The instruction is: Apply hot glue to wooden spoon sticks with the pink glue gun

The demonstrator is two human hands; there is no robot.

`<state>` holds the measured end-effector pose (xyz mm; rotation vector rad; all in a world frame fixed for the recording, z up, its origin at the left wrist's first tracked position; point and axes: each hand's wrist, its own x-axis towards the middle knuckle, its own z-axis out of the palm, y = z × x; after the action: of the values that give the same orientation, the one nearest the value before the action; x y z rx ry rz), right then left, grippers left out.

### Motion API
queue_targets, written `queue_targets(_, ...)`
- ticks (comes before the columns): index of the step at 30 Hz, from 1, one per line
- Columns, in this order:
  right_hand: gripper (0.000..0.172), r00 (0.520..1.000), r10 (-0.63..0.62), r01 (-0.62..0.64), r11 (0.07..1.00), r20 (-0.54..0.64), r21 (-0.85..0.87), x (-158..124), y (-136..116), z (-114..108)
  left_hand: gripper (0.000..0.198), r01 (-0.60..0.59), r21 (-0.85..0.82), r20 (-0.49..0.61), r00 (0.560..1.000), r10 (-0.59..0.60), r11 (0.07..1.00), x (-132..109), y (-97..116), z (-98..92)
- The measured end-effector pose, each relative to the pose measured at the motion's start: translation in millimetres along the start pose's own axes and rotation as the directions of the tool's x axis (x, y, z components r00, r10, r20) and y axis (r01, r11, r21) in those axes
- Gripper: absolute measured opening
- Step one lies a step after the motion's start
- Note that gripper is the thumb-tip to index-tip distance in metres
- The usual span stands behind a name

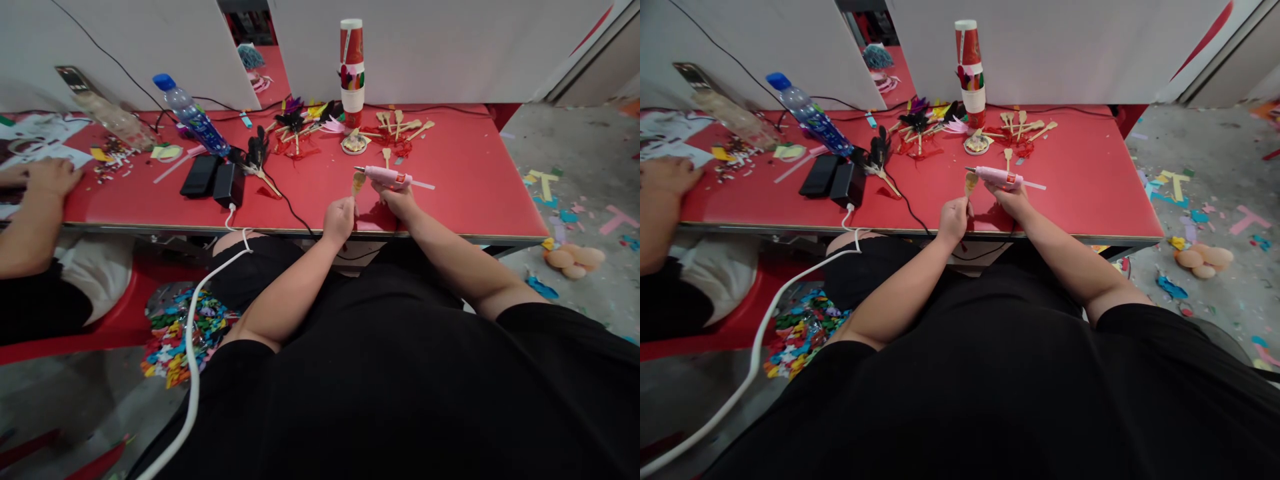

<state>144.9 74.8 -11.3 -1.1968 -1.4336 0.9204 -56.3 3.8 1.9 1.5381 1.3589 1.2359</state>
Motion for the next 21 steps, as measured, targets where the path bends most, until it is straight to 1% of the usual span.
queue_targets(4,0.068,0.999,0.038,-0.038,0.999,-0.01,0.012,-1.0,-2.7,-0.3,0.063,-0.011,0.022,-0.015,1.0,0.011,1.0,0.4,-2.3,1.0)
queue_targets(7,0.066,1.0,0.029,-0.029,1.0,0.001,0.009,-1.6,-4.6,-1.7,0.069,-0.038,0.02,-0.019,0.999,0.038,0.999,1.2,-3.9,1.7)
queue_targets(10,0.066,1.0,0.022,-0.022,1.0,0.018,0.002,-1.2,-4.1,-3.0,0.073,-0.034,0.017,-0.021,0.999,0.034,0.999,1.5,-3.2,1.9)
queue_targets(21,0.065,1.0,0.021,-0.022,0.999,0.014,0.034,-0.4,0.2,-2.7,0.069,-0.016,0.002,-0.025,1.0,0.016,1.0,3.6,-5.9,2.0)
